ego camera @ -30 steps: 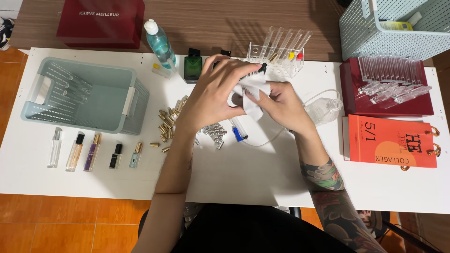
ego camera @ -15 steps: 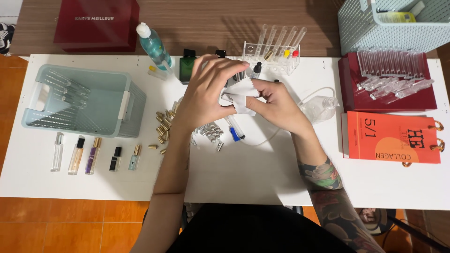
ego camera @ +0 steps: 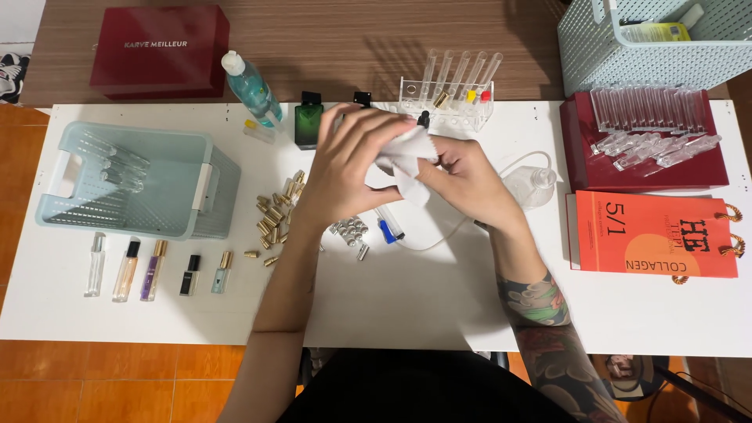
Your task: Clean and prepare small glass perfume vials using a cloth and syringe.
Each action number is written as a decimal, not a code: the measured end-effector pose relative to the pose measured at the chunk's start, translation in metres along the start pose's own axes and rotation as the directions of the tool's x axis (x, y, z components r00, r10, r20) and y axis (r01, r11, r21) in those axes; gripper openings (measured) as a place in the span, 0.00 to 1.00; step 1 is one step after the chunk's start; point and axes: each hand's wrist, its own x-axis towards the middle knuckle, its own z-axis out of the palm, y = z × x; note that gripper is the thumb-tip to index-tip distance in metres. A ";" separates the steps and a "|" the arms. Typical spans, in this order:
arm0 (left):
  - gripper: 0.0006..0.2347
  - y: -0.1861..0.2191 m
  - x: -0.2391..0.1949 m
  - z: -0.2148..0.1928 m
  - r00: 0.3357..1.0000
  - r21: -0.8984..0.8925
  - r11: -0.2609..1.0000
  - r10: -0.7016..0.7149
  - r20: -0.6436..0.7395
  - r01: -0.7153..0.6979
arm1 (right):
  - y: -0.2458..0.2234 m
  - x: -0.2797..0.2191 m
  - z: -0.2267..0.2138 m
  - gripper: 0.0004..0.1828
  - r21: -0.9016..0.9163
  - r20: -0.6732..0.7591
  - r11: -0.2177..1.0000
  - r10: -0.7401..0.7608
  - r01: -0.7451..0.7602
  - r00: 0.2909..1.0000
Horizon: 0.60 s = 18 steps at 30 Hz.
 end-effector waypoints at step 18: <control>0.33 0.005 -0.006 0.005 0.999 0.028 0.999 0.014 0.029 -0.015 | -0.014 -0.001 0.002 0.12 -0.093 0.075 0.995 -0.019 0.026 0.997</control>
